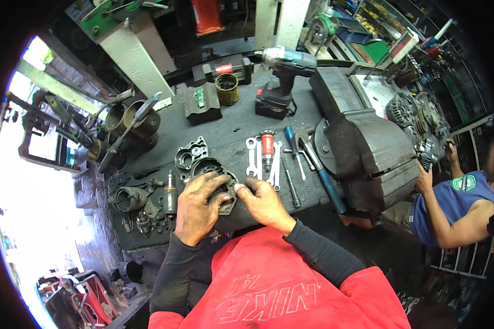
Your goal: The person uses a wrench to tighten bolts on a mechanical housing component on a workbench. They briefly walk to a nearby shelf to retrieve a small part, then return to continue tightening the component.
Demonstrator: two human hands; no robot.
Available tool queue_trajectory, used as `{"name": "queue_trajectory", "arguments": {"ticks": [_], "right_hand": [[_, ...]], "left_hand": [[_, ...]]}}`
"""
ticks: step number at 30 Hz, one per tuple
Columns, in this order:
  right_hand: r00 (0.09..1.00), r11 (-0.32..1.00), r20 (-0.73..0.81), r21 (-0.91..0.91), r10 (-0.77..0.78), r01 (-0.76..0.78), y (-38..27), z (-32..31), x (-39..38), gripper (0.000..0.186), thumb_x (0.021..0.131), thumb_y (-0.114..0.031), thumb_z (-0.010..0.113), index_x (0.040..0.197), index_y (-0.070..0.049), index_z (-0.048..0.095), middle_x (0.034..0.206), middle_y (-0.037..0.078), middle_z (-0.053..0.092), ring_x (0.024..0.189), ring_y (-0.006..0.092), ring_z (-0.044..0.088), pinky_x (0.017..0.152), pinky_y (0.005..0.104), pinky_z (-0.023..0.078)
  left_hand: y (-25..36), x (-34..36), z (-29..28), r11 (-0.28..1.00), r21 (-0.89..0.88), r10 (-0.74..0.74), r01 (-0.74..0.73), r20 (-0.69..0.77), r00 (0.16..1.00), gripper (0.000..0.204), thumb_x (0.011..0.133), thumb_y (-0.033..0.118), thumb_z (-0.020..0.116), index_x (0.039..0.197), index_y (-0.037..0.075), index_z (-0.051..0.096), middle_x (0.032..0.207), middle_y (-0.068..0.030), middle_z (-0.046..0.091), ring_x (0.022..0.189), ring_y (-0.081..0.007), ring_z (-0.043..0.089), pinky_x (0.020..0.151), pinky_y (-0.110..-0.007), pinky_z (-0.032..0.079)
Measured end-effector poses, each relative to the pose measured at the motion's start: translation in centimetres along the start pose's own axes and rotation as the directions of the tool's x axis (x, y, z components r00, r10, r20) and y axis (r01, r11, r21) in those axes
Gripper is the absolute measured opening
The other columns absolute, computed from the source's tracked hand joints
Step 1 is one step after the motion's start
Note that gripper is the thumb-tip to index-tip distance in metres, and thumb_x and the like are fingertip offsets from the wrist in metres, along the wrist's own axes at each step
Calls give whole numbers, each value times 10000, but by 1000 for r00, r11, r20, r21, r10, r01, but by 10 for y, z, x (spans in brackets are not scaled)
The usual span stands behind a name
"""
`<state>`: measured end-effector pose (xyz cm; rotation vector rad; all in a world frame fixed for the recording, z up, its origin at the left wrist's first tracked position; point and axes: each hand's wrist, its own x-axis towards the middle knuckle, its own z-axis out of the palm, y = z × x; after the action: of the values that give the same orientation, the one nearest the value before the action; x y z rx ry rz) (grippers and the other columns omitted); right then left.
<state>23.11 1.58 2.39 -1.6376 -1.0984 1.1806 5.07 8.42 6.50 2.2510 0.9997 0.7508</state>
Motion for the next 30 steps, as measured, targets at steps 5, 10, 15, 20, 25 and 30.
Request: {"name": "queue_trajectory", "arguments": {"ticks": [5,10,15,20,25,30], "right_hand": [[984,985,-101,-115,-144,132,-4,6,-3,381,1063,-303,590,904,43,612,657,186,522,615,226,492,608,453,437],[1000,996,-3,90,-20,20,8,4,-1,383,1080,-323,598,980,40,665,716,90,611,620,171,523,606,379,467],[979,974,-191,-196,76,-113,72,-38,0,420,1004,-306,694,1215,57,674,984,203,746,905,329,736,807,410,578],[966,719,-251,-682,-57,-135,135,-36,18,420,942,-208,738,1218,73,591,1128,306,672,997,474,716,860,525,593],[933,767,-360,-591,27,-250,140,-34,37,472,863,-120,771,1214,97,543,1040,351,712,973,509,724,856,556,593],[933,723,-353,-626,73,-294,146,-43,51,350,823,-183,773,1030,89,694,1017,326,744,965,490,736,873,526,594]], "left_hand": [[3,2,-1,999,41,13,-12,-12,1000,396,750,30,859,1139,56,789,1176,-167,767,1123,-360,736,968,-414,582],[5,-1,-1,999,26,-28,29,-35,999,393,769,70,873,1149,50,773,1164,-167,766,1089,-353,735,975,-414,563],[17,-24,-2,962,268,26,44,-250,968,358,792,173,900,1095,65,745,1291,-147,697,1254,-399,607,1103,-509,451],[26,-39,27,936,340,-4,92,-252,968,458,705,366,966,1036,139,746,1453,-157,567,1452,-450,393,1211,-605,296],[15,-37,40,934,345,16,92,-297,955,430,701,289,961,1030,118,743,1379,-115,620,1423,-431,433,1192,-591,329],[14,-45,50,946,316,36,77,-337,941,391,735,212,936,1053,95,741,1329,-107,661,1363,-401,516,1151,-560,369]]}}
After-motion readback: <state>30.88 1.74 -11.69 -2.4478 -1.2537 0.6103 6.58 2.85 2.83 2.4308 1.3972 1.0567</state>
